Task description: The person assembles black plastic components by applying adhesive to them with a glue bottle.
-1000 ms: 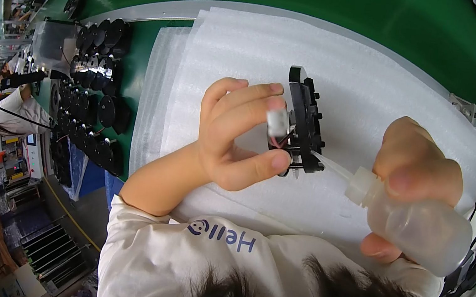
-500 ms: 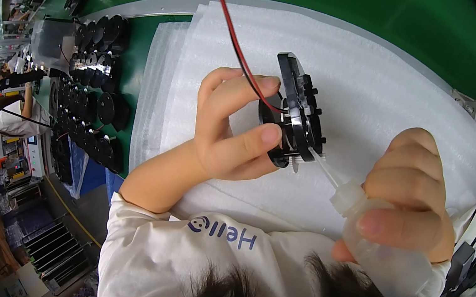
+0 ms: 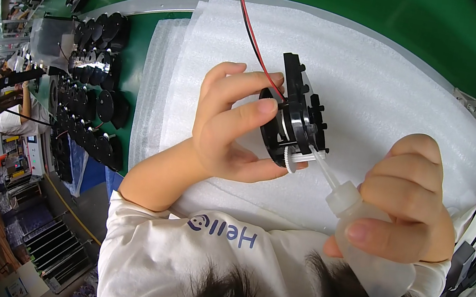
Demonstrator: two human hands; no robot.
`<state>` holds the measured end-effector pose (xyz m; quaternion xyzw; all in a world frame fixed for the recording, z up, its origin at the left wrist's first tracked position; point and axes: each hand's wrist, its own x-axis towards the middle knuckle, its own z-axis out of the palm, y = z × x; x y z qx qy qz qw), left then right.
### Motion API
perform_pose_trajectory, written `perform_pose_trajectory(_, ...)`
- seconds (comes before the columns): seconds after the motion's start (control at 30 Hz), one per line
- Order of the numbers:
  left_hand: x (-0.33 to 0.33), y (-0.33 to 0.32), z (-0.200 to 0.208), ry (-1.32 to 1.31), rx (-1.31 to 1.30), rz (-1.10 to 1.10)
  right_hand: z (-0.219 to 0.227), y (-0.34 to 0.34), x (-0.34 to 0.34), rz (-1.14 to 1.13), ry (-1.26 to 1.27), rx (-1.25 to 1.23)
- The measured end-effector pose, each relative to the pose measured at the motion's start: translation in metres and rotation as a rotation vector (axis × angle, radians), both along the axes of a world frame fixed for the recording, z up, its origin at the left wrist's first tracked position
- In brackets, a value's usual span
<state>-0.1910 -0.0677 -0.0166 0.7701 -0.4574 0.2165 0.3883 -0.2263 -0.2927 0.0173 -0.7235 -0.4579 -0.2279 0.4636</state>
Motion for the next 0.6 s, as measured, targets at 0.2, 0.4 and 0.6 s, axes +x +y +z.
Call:
perform_pose_trajectory(0.2,0.0,0.001,-0.004,0.017,-0.042,0.031,-0.009,0.003,0.001,-0.017,-0.046,0.026)
perform_pose_trajectory(0.4,-0.002,0.002,-0.003,0.112,-0.086,0.038,-0.009,0.003,0.003,-0.017,-0.179,0.086)
perform_pose_trajectory(0.6,-0.002,0.004,-0.011,0.176,-0.121,0.084,-0.006,0.001,0.0,-0.024,-0.085,0.017)
